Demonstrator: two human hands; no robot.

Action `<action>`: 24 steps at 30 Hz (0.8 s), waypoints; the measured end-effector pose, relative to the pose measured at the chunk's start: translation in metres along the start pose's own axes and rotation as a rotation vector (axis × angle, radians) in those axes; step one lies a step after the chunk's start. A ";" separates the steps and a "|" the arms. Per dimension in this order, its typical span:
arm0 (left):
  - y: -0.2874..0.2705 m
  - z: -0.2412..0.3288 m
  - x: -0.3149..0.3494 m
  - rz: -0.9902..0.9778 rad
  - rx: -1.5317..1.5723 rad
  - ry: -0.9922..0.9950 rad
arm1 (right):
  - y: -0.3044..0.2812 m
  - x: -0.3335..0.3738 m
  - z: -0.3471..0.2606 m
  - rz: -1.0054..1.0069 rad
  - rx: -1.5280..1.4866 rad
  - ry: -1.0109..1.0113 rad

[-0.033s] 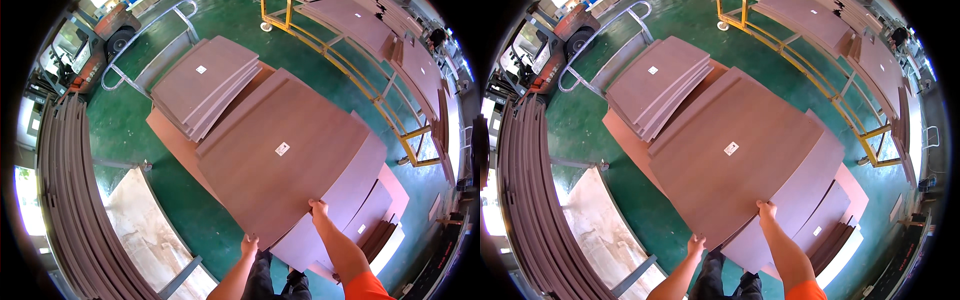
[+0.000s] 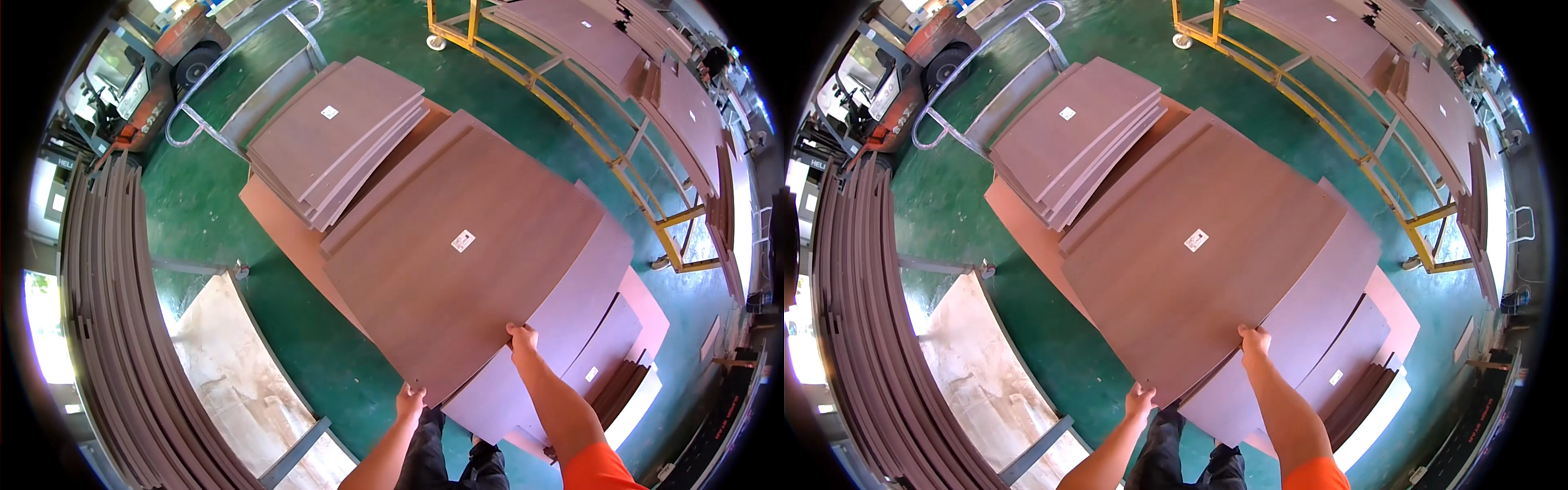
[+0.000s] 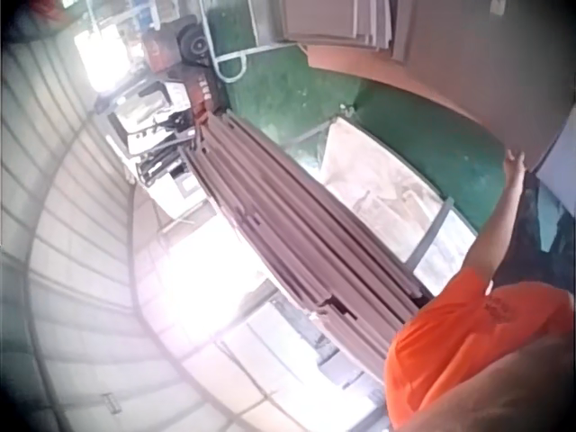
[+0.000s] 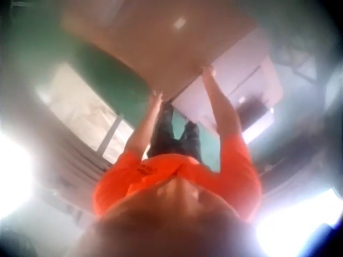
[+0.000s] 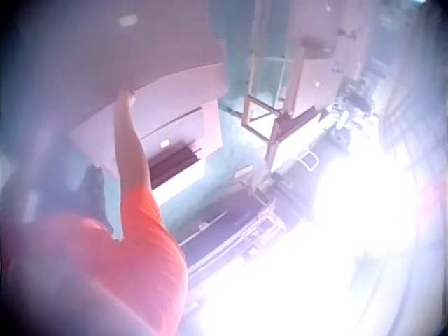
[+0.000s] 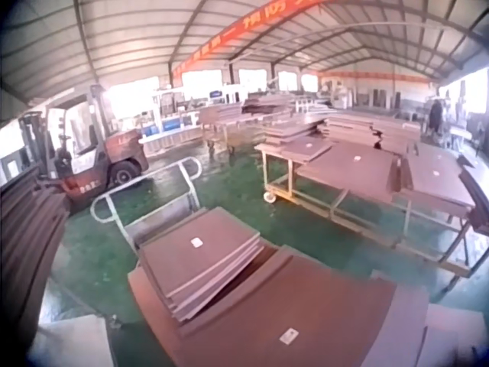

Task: The person moves wooden panels from a stack to a woodworking machine, cleans the panels using an air spray gun, and manipulates the panels on the machine bed while operating controls.

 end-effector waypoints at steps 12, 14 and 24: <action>-0.023 -0.053 -0.028 -0.219 -0.492 0.178 | 0.024 -0.012 -0.026 -0.386 0.287 -0.390; -0.023 -0.070 -0.004 -0.383 -0.774 0.065 | -0.014 -0.012 0.015 -0.484 0.427 -0.396; -0.096 -0.169 0.070 -0.332 -1.044 0.070 | -0.221 0.134 0.242 -0.349 1.090 -0.242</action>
Point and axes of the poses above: each hand's wrist, its own x-axis away from the middle knuckle, its own y-axis out of the palm, z = x × y, the point moved 10 cm from there along -x, towards the middle knuckle, and after that the axes turned 1 degree about -y, right-handed, at the moved point
